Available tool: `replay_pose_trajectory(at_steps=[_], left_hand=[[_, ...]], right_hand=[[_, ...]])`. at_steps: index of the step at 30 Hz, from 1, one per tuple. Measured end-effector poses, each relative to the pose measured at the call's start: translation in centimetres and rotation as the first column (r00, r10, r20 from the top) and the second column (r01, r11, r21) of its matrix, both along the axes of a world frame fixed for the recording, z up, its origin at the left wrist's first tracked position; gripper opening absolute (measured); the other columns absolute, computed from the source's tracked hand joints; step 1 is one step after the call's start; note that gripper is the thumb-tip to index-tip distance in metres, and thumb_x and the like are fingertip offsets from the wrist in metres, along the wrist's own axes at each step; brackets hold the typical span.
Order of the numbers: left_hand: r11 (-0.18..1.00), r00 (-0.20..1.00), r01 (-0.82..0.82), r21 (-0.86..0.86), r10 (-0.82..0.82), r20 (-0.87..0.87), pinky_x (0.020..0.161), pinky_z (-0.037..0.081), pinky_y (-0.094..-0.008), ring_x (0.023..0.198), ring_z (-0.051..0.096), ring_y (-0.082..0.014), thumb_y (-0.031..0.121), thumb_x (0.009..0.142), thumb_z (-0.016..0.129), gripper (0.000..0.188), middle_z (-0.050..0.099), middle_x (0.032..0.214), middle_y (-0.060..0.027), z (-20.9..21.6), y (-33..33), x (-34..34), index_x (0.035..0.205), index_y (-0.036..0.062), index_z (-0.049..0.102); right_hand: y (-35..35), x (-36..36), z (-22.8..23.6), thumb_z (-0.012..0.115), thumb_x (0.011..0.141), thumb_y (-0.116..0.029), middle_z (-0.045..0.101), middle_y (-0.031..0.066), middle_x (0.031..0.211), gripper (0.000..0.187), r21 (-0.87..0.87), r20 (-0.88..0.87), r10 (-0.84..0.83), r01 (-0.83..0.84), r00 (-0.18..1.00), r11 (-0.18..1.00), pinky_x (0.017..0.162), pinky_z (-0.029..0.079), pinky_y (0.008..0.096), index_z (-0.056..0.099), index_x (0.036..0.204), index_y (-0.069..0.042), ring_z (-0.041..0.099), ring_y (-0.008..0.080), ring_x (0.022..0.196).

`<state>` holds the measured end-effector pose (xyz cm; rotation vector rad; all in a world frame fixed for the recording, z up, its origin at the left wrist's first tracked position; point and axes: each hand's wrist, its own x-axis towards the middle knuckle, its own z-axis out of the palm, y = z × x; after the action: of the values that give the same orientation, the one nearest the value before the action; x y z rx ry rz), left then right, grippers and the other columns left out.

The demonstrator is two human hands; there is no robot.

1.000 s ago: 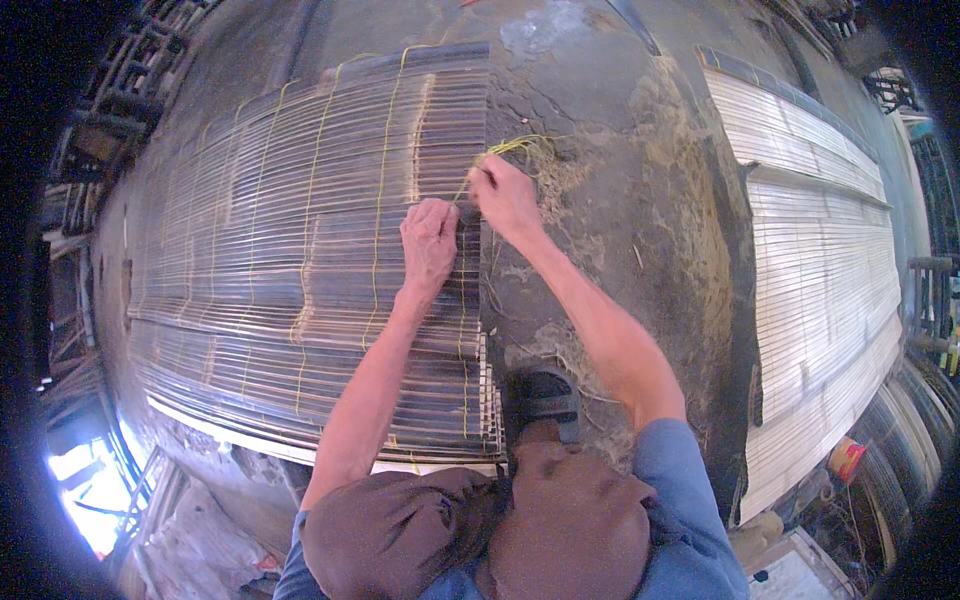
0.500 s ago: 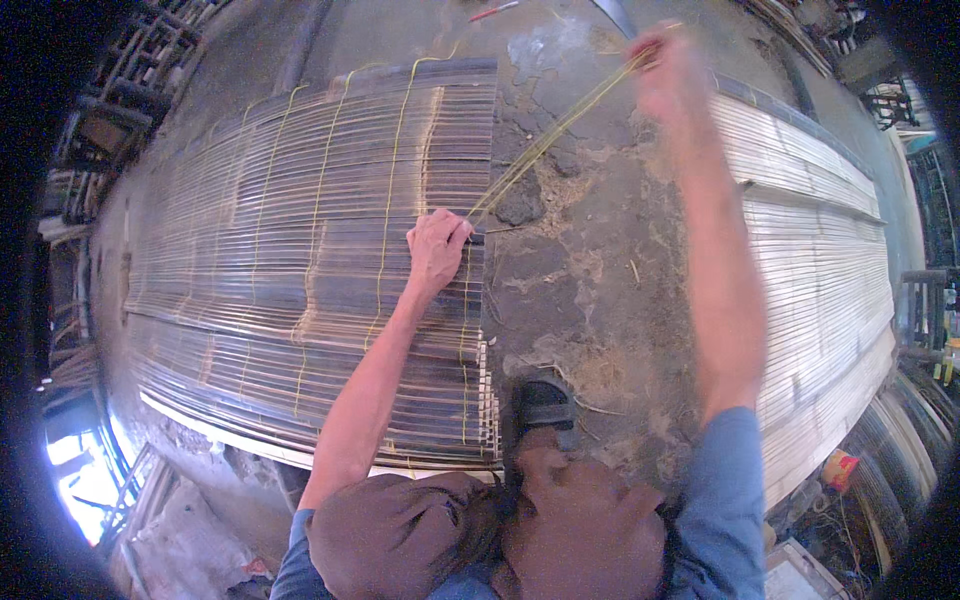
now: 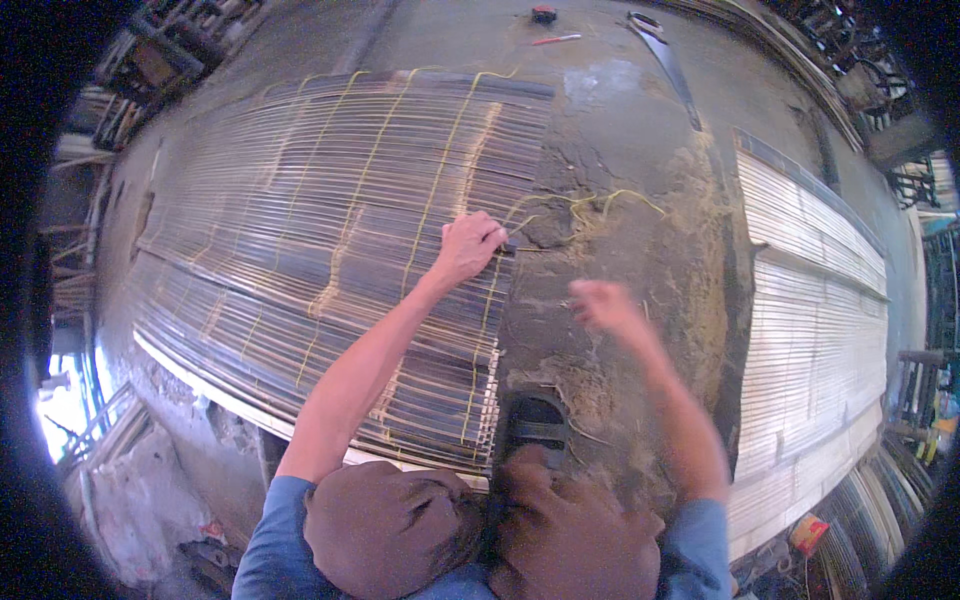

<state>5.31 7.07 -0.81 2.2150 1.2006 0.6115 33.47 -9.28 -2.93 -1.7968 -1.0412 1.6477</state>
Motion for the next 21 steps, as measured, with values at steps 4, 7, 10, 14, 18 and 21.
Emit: replay_pose_trajectory(at_steps=[4, 7, 10, 14, 18, 21], left_hand=[[0.997, 0.994, 0.031, 0.065, -0.024, -0.107, 0.069, 0.050, -0.0491, 0.085, 0.065, -0.0353, 0.040, 0.086, 0.059, 0.031, 0.068, 0.087, -0.0109, -0.1, 0.7, 0.3, 0.083, 0.0139, 0.075], [0.998, 0.975, 0.049, 0.047, -0.037, -0.219, 0.069, 0.051, -0.0534, 0.084, 0.067, -0.0369, 0.037, 0.086, 0.054, 0.033, 0.068, 0.087, -0.0142, 1.9, 0.8, 0.3, 0.076, 0.0098, 0.071], [0.998, 0.996, 0.051, -0.039, -0.054, -0.066, 0.075, 0.046, -0.0545, 0.081, 0.066, -0.0395, 0.035, 0.086, 0.054, 0.034, 0.066, 0.082, -0.0171, 5.8, 0.5, -0.2, 0.075, 0.0060, 0.069], [0.958, 0.990, 0.126, -0.257, -0.106, 0.091, 0.076, 0.044, -0.0542, 0.082, 0.064, -0.0393, 0.032, 0.086, 0.056, 0.031, 0.065, 0.080, -0.0170, 12.3, -1.7, -2.4, 0.075, 0.0055, 0.068], [0.960, 0.970, 0.241, -0.142, -0.241, 0.020, 0.074, 0.044, -0.0534, 0.084, 0.061, -0.0378, 0.033, 0.089, 0.055, 0.031, 0.063, 0.084, -0.0146, 13.7, -8.9, -6.2, 0.079, 0.0075, 0.070], [0.967, 0.969, 0.218, -0.129, -0.231, -0.089, 0.075, 0.045, -0.0531, 0.087, 0.061, -0.0380, 0.035, 0.090, 0.055, 0.032, 0.064, 0.087, -0.0141, 10.7, -11.4, -6.6, 0.083, 0.0084, 0.070]], right_hand=[[0.1, -17.0, 3.0, 0.065, 0.097, -0.041, 0.069, 0.0056, 0.099, 0.044, -0.102, -0.285, -0.339, 0.324, 0.896, 0.941, 0.078, 0.050, 0.0318, 0.065, 0.116, -0.002, 0.060, 0.0140, 0.086], [1.1, -19.7, 7.0, 0.069, 0.096, -0.028, 0.066, 0.0022, 0.096, 0.031, -0.019, -0.447, -0.366, 0.400, 0.816, 0.916, 0.073, 0.045, 0.0291, 0.067, 0.109, 0.001, 0.055, 0.0118, 0.085], [1.7, -18.6, 9.9, 0.069, 0.096, -0.022, 0.065, 0.0006, 0.095, 0.027, 0.233, -0.282, -0.209, 0.278, 0.936, 0.932, 0.076, 0.043, 0.0278, 0.069, 0.107, 0.002, 0.052, 0.0084, 0.086], [-1.2, -18.7, 15.7, 0.065, 0.098, -0.019, 0.059, -0.0069, 0.079, 0.018, 0.275, -0.211, -0.106, 0.163, 0.972, 0.948, 0.065, 0.041, 0.0259, 0.068, 0.090, -0.002, 0.048, 0.0061, 0.070], [-6.1, -20.2, 19.5, 0.070, 0.093, -0.022, 0.050, -0.0074, 0.064, 0.027, 0.167, -0.103, 0.081, -0.063, 0.991, 0.984, 0.051, 0.030, 0.0262, 0.064, 0.072, -0.006, 0.038, 0.0032, 0.058], [-7.9, -19.9, 17.4, 0.064, 0.098, -0.027, 0.060, -0.0034, 0.081, 0.027, -0.185, -0.388, 0.009, -0.087, 0.922, 0.979, 0.061, 0.040, 0.0252, 0.072, 0.096, -0.002, 0.048, 0.0055, 0.069]])
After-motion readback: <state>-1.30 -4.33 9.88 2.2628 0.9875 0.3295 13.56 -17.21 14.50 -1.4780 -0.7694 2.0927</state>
